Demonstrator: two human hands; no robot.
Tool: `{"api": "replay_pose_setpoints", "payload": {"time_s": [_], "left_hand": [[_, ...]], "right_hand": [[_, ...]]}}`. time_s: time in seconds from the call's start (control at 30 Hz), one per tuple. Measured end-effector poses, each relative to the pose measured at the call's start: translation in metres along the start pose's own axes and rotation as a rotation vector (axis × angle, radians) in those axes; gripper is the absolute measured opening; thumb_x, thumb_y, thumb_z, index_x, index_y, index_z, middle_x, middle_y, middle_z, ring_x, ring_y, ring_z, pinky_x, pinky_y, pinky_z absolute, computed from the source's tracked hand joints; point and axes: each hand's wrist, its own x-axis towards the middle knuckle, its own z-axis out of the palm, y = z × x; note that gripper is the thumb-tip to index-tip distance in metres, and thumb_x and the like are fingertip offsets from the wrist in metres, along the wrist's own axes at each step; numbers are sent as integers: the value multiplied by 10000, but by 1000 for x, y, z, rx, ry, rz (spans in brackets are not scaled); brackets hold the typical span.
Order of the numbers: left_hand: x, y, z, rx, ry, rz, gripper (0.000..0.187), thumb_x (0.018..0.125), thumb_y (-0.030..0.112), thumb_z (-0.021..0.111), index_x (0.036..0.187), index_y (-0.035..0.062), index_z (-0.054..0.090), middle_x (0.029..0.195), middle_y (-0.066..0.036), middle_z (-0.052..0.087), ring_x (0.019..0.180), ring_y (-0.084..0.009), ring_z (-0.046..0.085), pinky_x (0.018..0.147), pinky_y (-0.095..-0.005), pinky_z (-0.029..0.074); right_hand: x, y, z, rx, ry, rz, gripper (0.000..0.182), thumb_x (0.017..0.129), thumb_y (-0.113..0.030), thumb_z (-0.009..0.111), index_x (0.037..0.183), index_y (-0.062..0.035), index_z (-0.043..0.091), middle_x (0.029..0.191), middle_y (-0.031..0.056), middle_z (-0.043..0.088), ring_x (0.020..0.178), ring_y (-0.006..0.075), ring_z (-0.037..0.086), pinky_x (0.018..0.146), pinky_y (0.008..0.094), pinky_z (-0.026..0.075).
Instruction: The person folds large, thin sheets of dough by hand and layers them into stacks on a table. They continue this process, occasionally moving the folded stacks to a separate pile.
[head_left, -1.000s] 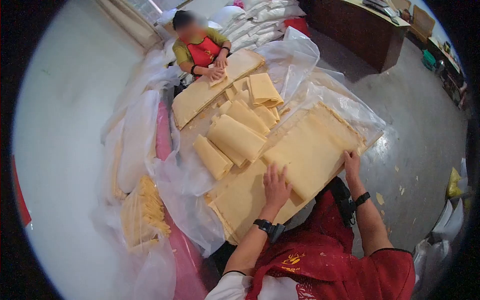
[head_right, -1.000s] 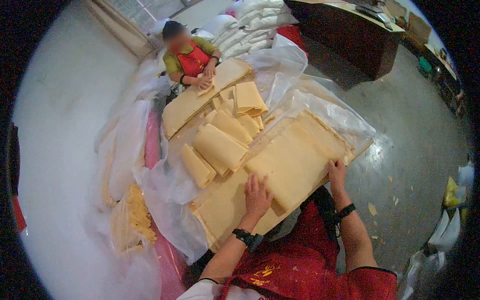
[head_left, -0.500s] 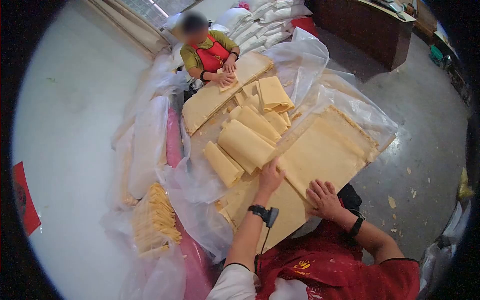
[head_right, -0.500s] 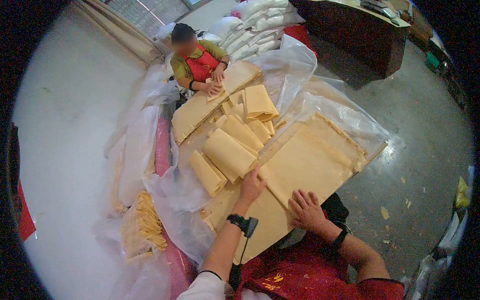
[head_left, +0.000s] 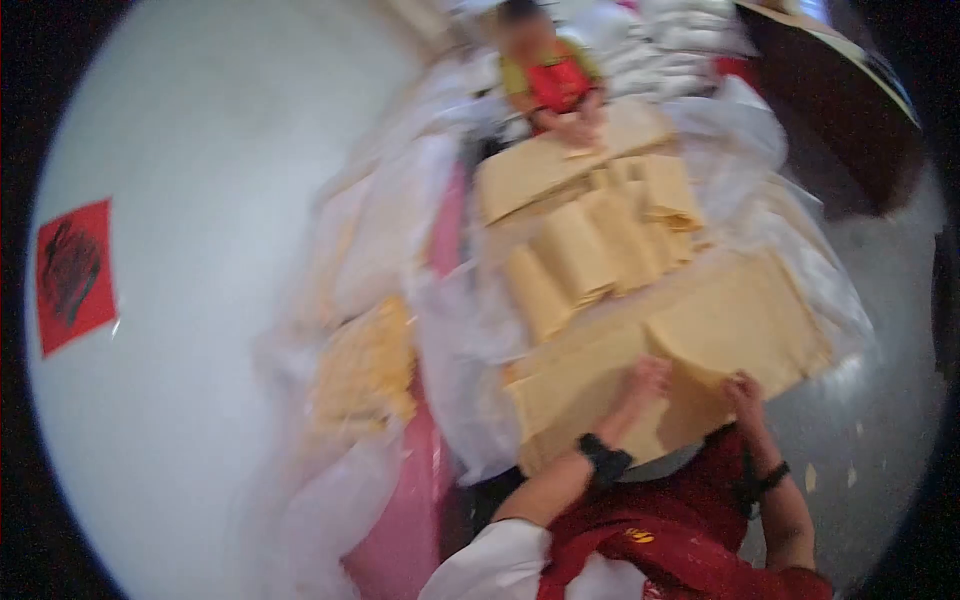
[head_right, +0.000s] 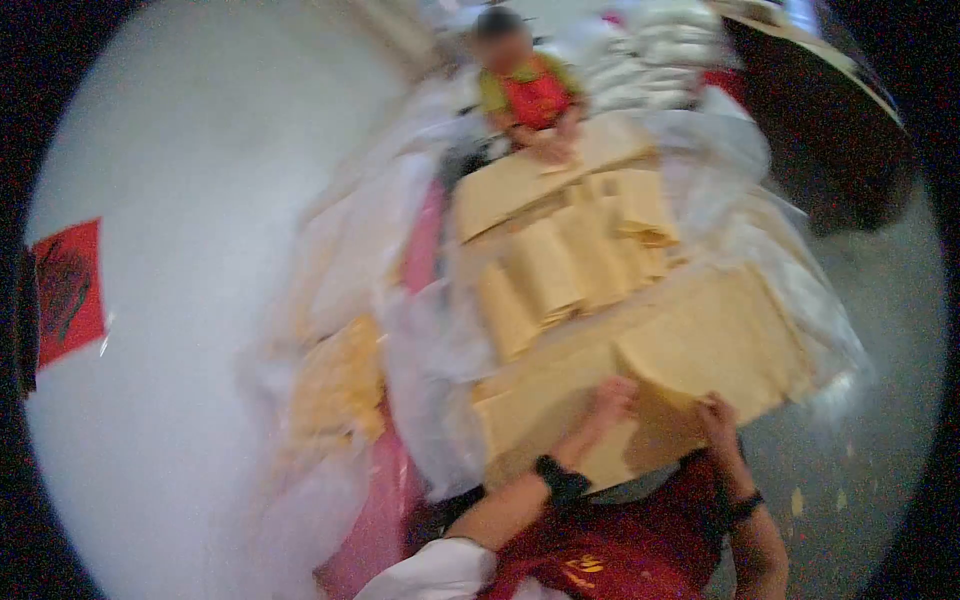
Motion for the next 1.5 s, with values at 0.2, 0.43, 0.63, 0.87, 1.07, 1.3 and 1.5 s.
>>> {"api": "replay_pose_setpoints", "payload": {"time_s": [0.2, 0.43, 0.63, 0.87, 1.07, 1.3, 1.5], "left_hand": [[-4, 32, 92, -78, 104, -335, 503, 933, 442, 524, 1235, 41, 492, 1022, -86, 602, 902, -187, 585, 785, -360, 511], [12, 42, 96, -86, 75, -79, 292, 932, 156, 523, 1155, -32, 541, 1042, -108, 633, 945, -208, 623, 810, -336, 514], [-3, 138, 174, 142, -12, 83, 311, 939, 184, 537, 1169, -24, 536, 1098, -84, 617, 983, -183, 589, 879, -326, 471], [-47, 165, 104, -20, 94, 218, 355, 943, 166, 520, 1228, -45, 502, 1121, -93, 605, 1003, -181, 586, 889, -329, 470], [-104, 72, -65, 317, 218, -30, 380, 930, 149, 550, 1263, -27, 496, 1182, -97, 596, 1045, -219, 583, 914, -343, 460], [-98, 91, -91, 807, 452, -54, 399, 867, 231, 630, 1157, -37, 576, 1108, -188, 634, 998, -303, 605, 853, -356, 471], [-101, 85, -86, 1567, 455, 490, 832, 747, 409, 720, 1365, 0, 342, 1402, -236, 342, 1295, -394, 330, 1066, -483, 274]], "right_hand": [[-35, -59, 39, -614, -24, -422, 244, 799, -164, 625, 1011, -41, 625, 1038, 132, 646, 1004, 354, 565, 900, 420, 441], [-81, -70, 51, -1145, -629, -665, 432, 740, -176, 646, 1146, -52, 566, 1127, 150, 590, 1092, 325, 546, 967, 440, 405], [39, -58, -30, -832, 171, -560, 568, 830, -206, 607, 1348, -45, 437, 1239, 173, 537, 1118, 300, 536, 980, 416, 402], [103, -23, -113, -66, 283, -233, 612, 860, -320, 599, 1368, -42, 403, 1224, 175, 559, 1109, 286, 557, 922, 409, 454], [112, -34, -107, -374, 295, -142, 500, 852, -288, 662, 1247, -18, 519, 1037, 114, 629, 741, 220, 635, 683, 349, 523], [16, -50, -5, -824, 164, 5, 373, 749, -334, 681, 968, -34, 647, 722, 150, 656, 735, 269, 657, 665, 393, 504], [-28, -60, 20, -622, -179, 196, 249, 785, -241, 631, 879, -13, 668, 879, 118, 685, 826, 238, 657, 708, 343, 508]]}}
